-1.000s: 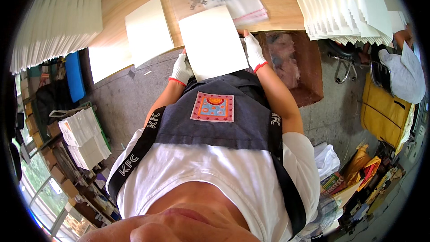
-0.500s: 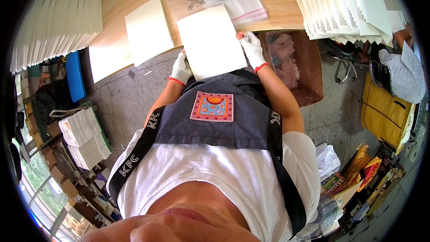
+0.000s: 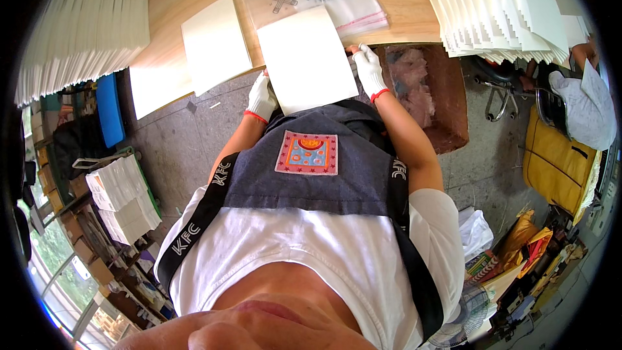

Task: The person repeatedly picks up white rectangular booklets and inserts them into clear plastic sleeves. They then place the packaged items onto a growing stack on the table. The process is repetitive and involves handling stacks of booklets and sleeves.

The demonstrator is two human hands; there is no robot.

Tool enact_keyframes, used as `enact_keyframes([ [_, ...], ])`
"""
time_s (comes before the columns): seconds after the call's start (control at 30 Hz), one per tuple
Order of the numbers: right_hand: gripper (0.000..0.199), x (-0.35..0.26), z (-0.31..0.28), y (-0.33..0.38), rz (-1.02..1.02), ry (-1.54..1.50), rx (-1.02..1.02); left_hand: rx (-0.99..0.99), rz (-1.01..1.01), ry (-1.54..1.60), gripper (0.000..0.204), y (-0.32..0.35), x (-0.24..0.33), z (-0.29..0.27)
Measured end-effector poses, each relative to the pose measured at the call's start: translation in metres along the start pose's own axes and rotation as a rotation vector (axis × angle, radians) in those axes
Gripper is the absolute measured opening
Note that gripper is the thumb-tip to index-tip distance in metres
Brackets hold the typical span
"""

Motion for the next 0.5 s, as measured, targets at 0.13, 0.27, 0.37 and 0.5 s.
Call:
enact_keyframes([
  [0.13,0.020,-0.007,0.004,-0.006,-0.091,0.171,-0.055,0.025,0.001,-0.036,0.018,-0.006,0.000,-0.006],
  [0.27,0.019,0.001,0.005,-0.015,-0.126,0.201,-0.120,0.008,0.004,-0.033,0.018,-0.005,0.001,-0.004],
  [0.37,0.017,-0.001,0.008,-0.014,-0.173,0.351,-0.105,0.002,0.037,-0.072,0.019,-0.004,0.002,-0.005],
  [0.5,0.014,0.015,-0.003,-0.007,-0.196,0.182,-0.158,-0.080,0.156,-0.285,0.021,0.009,0.005,-0.003],
])
Point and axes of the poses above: each hand's wrist, its own y-axis away from the middle knuckle, its own z-axis out of the palm, x = y × z, the point moved 2 cm from there along -y, towards the middle knuckle, and after that the axes turned 9 degrees about -z, right-handed, at the moved point
